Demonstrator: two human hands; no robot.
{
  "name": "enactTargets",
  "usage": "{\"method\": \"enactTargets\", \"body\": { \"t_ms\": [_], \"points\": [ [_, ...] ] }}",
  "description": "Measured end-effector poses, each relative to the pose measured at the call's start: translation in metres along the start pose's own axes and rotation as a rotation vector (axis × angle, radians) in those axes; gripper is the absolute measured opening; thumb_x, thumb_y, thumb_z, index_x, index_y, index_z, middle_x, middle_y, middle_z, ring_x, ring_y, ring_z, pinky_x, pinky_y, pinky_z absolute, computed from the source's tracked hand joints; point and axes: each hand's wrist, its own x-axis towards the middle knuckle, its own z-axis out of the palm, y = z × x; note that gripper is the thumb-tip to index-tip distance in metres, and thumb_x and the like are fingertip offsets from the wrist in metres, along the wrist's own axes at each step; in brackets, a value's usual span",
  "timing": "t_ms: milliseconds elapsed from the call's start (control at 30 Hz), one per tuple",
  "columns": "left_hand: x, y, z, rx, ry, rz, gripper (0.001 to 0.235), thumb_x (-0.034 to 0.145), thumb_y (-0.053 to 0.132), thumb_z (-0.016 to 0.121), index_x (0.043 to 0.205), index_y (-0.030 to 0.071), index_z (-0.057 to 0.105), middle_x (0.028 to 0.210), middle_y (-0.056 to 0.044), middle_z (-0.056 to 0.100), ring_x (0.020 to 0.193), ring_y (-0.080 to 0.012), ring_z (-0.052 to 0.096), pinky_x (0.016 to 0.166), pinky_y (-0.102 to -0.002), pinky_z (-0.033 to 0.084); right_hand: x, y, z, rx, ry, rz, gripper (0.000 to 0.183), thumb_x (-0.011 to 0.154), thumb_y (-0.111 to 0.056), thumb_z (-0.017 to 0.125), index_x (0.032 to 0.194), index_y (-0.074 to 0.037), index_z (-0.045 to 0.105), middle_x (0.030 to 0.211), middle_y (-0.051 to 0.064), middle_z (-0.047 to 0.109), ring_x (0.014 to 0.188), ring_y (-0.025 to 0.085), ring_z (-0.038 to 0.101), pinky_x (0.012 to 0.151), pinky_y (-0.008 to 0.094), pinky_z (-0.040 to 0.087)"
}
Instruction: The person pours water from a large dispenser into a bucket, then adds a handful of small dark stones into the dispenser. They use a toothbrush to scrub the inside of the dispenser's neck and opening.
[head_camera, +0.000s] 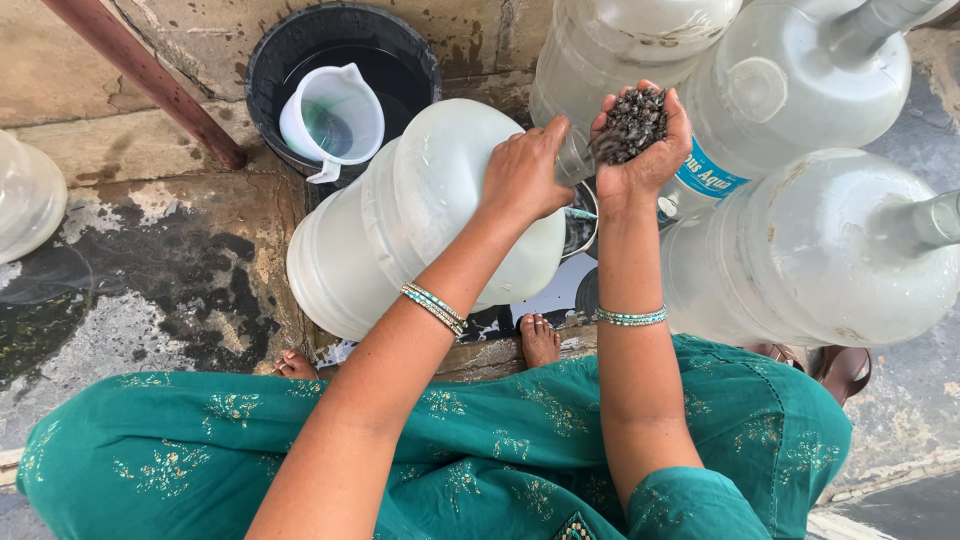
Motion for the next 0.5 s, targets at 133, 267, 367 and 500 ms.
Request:
{"method": "enactTargets", "body": {
  "t_ms": [133,267,367,500],
  "points": [
    [0.001,0.002,0.003,0.013,-0.030,-0.025,0.069,0.055,0.018,0.089,0.113,0.009,0.053,0.095,-0.015,0.071,0.094,-0.0372,0.069,0.082,-0.046,0.053,-0.001,0.004,0.000,-0.127,0.017,-0.099,0.027,0.089,-0.033,0.064,0.093,-0.005,0.066,0.085,0.010,0.068,0.078,0.030,0.070,0.069,0.042,0.055],
    [0.002,0.006,0.011,0.023,-0.031,-0.028,0.068,0.057,0.019,0.088,0.116,0.010,0.054,0.096,-0.015,0.071,0.095,-0.0371,0.070,0.082,-0.046,0.054,0.002,0.010,-0.007,-0.205,0.073,-0.207,0.028,0.089,-0.036,0.065,0.085,-0.009,0.061,0.076,0.007,0.064,0.070,0.028,0.068,0.064,0.042,0.055],
    [0.002,0.008,0.015,0.024,-0.021,-0.016,0.067,0.059,0.023,0.089,0.114,0.010,0.054,0.097,-0.016,0.071,0.096,-0.0380,0.070,0.083,-0.047,0.054,0.009,0.011,-0.013,-0.207,0.106,-0.220,0.030,0.092,-0.038,0.067,0.083,-0.011,0.058,0.074,0.006,0.061,0.064,0.025,0.063,0.063,0.042,0.056],
    [0.002,0.009,0.018,0.025,0.006,0.001,0.067,0.060,0.025,0.090,0.115,0.009,0.054,0.096,-0.017,0.071,0.095,-0.0394,0.069,0.083,-0.048,0.054,0.016,0.011,-0.021,-0.222,0.111,-0.259,0.032,0.095,-0.039,0.068,0.085,-0.012,0.056,0.075,0.005,0.060,0.061,0.020,0.058,0.061,0.039,0.055]
  ]
}}
